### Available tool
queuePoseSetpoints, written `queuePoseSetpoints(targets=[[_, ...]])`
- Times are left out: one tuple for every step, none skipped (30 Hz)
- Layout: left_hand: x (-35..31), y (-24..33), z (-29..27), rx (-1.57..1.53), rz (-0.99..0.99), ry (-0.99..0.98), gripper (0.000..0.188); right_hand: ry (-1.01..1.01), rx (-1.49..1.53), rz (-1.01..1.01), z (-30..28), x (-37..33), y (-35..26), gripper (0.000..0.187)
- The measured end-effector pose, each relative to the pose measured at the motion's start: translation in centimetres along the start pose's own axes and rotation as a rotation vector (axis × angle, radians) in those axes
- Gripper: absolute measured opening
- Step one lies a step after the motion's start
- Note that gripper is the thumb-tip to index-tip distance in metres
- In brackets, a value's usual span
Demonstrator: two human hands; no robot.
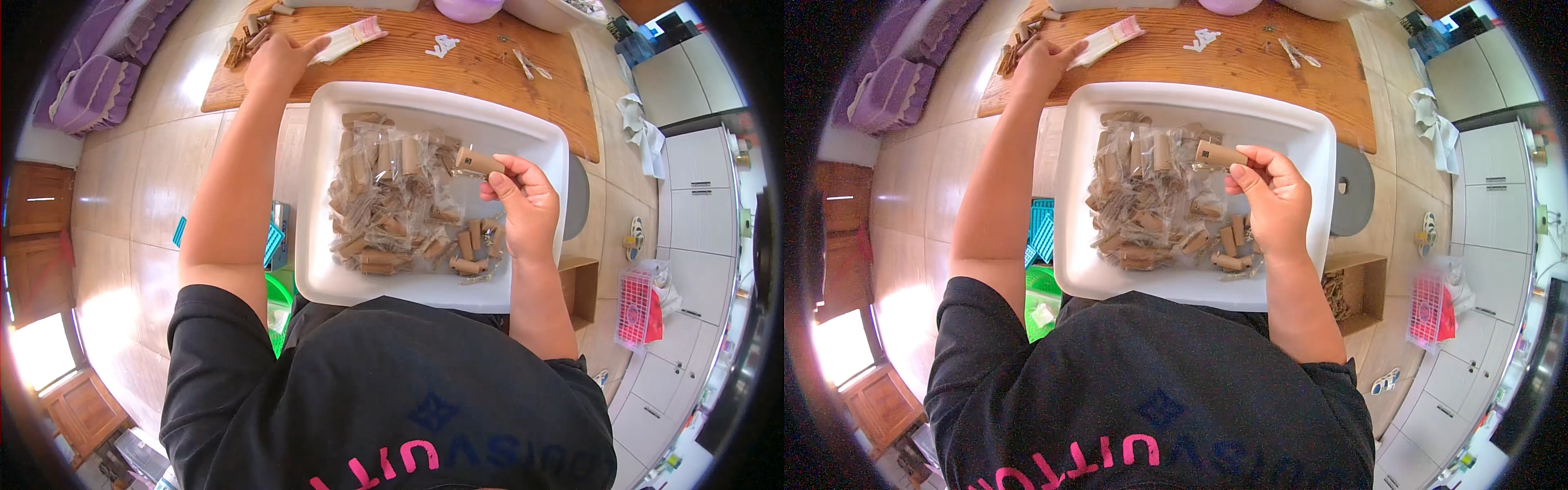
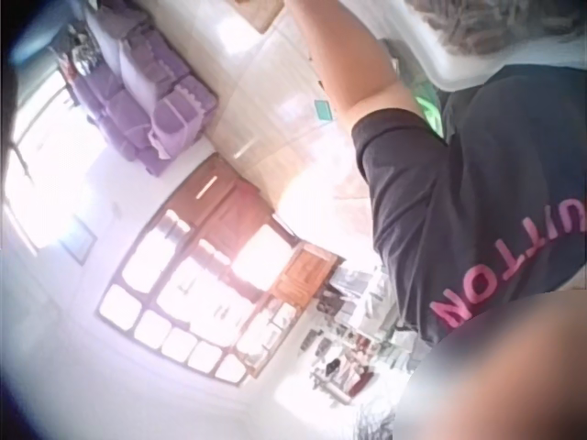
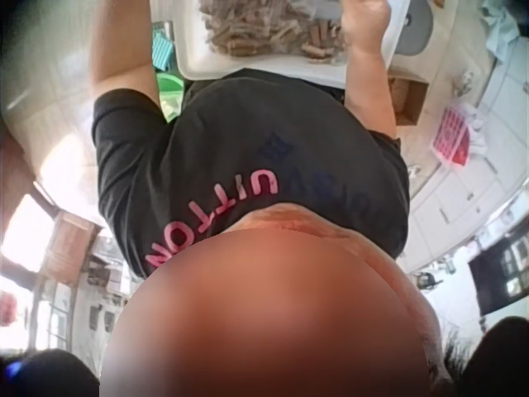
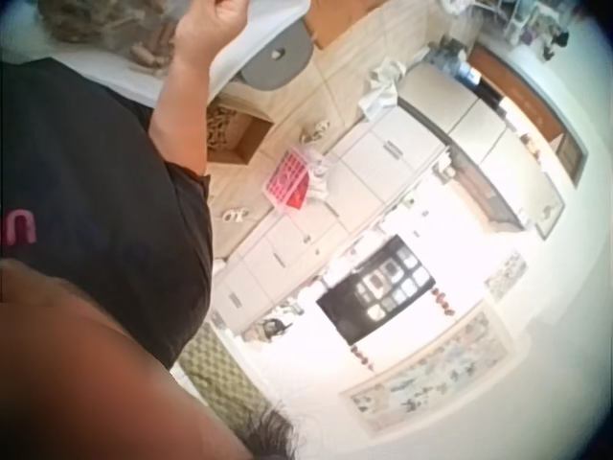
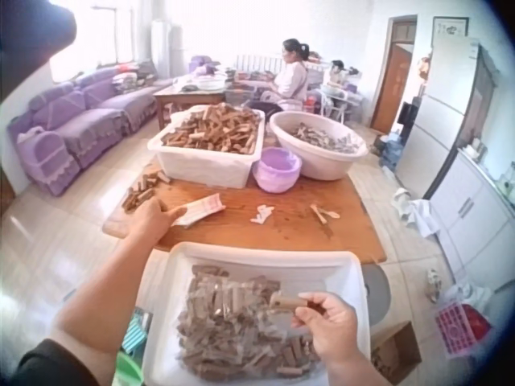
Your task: The person packages small cardboard cylinders and metal components into plastic bags by hand.
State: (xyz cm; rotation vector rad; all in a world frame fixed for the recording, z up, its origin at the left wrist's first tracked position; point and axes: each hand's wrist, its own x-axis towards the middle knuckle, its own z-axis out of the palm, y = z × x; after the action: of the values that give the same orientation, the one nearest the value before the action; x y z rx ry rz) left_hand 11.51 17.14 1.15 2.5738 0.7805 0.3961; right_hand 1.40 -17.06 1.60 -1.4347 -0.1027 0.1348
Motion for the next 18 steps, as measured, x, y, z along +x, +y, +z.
queuePoseSetpoints(targets=[[0.0,0.2,0.1,0.041,0.007,-0.064,0.053,0.006,-0.002,-0.001,-0.1,0.0,0.0,0.020],[-0.1,0.2,0.2,0.082,0.013,-0.128,0.048,0.004,0.000,-0.004,-0.2,0.1,0.1,0.021],[-0.1,0.1,0.2,0.083,0.017,-0.132,0.048,0.002,0.005,-0.006,-0.3,0.0,0.1,0.021],[-0.1,-0.1,0.1,0.073,0.044,-0.116,0.041,0.006,0.005,-0.004,-0.4,0.0,0.2,0.021],[-0.1,-0.5,0.1,0.063,0.069,-0.100,0.034,0.000,-0.002,-0.011,-0.5,0.0,0.2,0.021],[0.0,-1.1,-0.1,0.065,0.070,-0.102,0.034,-0.008,-0.007,-0.018,-0.5,0.0,0.2,0.021],[0.1,-1.9,-0.3,0.012,0.104,-0.088,0.030,-0.007,-0.006,-0.017,-0.5,0.0,0.3,0.021],[0.1,-2.6,-0.4,-0.042,0.136,-0.073,0.026,-0.010,-0.009,-0.030,-0.5,0.0,0.2,0.021],[-0.4,-2.4,-0.6,-0.072,0.168,-0.015,0.024,-0.008,-0.015,-0.042,-0.6,0.0,0.2,0.021],[-0.9,-2.3,-0.9,-0.072,0.169,-0.019,0.024,-0.005,-0.016,-0.039,-0.5,0.0,0.2,0.021],[-1.5,-2.2,-1.4,-0.163,0.157,-0.021,0.023,-0.002,-0.011,-0.044,-0.5,0.1,0.0,0.021],[-2.1,-2.0,-1.7,-0.254,0.141,-0.022,0.023,-0.001,-0.007,-0.048,-0.5,0.1,-0.1,0.021],[-2.6,-1.8,-1.9,-0.349,0.210,-0.011,0.024,0.000,-0.010,-0.044,-0.4,0.1,-0.2,0.021],[-3.3,-1.5,-2.1,-0.351,0.207,-0.015,0.024,0.015,0.002,-0.060,-0.3,0.1,-0.4,0.021],[-4.9,0.0,-2.6,-0.518,0.207,-0.110,0.022,0.033,0.013,-0.074,-0.4,0.2,-0.4,0.021],[-6.5,1.6,-2.9,-0.687,0.208,-0.210,0.020,0.042,0.006,-0.070,-0.5,0.2,-0.4,0.021],[-8.3,3.0,-3.0,-0.790,0.208,-0.279,0.019,0.066,-0.002,-0.135,-0.7,0.2,-0.6,0.021],[-10.0,4.2,-3.1,-0.888,0.208,-0.344,0.017,0.086,-0.005,-0.202,-0.7,0.2,-0.7,0.021]])
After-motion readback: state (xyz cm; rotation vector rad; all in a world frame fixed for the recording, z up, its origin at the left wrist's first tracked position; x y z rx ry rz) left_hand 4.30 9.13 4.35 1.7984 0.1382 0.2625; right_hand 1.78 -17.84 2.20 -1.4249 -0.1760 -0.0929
